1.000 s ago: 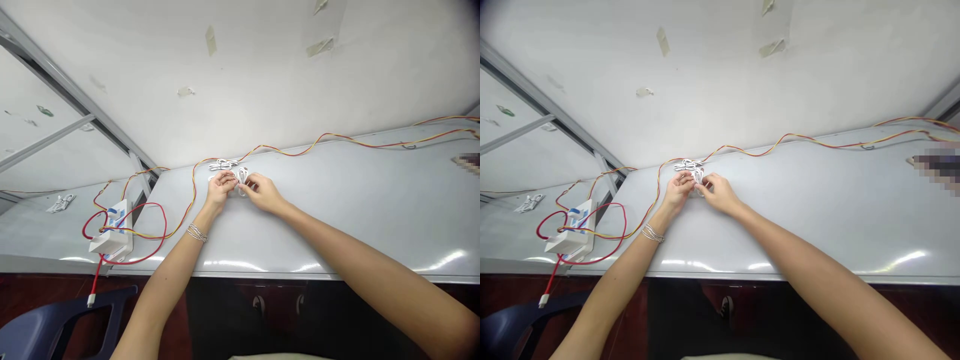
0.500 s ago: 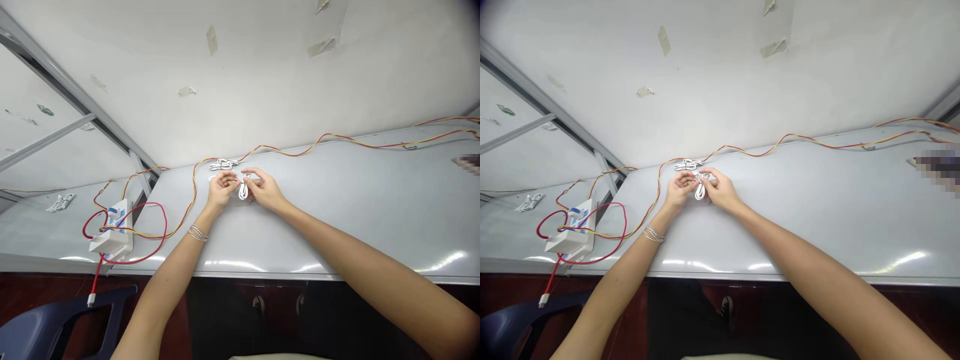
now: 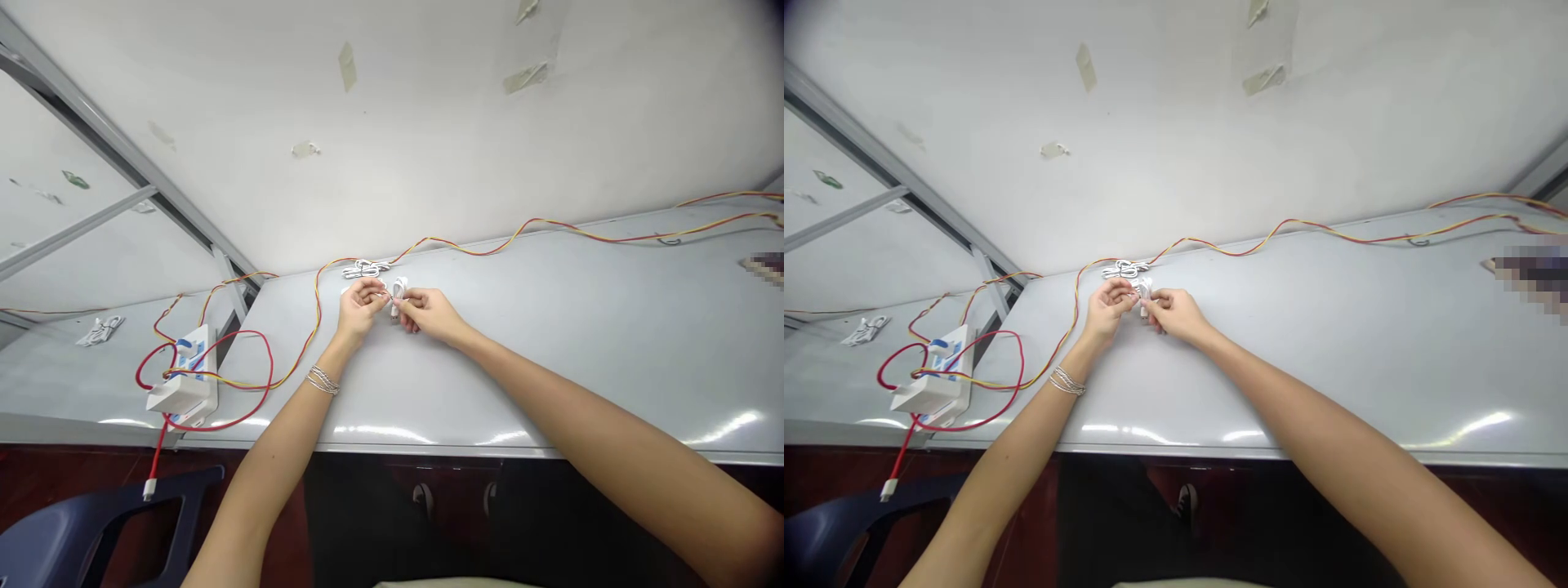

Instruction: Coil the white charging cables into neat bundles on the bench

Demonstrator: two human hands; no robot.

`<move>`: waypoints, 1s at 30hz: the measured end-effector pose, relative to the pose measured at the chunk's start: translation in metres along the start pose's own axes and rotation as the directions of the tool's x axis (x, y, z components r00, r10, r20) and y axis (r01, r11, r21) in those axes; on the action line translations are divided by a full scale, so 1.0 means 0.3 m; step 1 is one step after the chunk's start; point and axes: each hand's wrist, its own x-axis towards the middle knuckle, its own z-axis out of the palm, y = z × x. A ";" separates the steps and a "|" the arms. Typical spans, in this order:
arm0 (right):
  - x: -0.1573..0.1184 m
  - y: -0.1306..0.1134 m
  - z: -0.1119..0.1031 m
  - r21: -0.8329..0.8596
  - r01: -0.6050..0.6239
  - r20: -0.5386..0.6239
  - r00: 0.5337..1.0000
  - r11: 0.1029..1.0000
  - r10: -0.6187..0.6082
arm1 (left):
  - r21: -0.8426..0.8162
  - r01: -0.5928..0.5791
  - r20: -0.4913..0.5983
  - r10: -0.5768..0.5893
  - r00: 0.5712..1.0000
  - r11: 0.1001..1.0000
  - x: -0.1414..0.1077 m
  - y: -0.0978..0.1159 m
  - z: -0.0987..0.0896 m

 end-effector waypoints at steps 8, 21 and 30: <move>0.001 0.007 -0.008 -0.080 0.030 0.026 0.999 0.996 -0.028 | -0.004 -0.002 0.016 0.003 1.000 1.000 0.003 -0.004 -0.002; 0.006 0.007 0.002 0.005 0.015 -0.040 0.999 1.000 -0.015 | -0.021 0.058 0.039 -0.057 0.998 0.998 0.002 -0.007 -0.002; 0.011 -0.012 -0.008 0.187 -0.118 -0.041 0.991 0.975 0.128 | 0.412 -0.269 0.203 0.200 0.959 0.871 -0.010 -0.008 0.001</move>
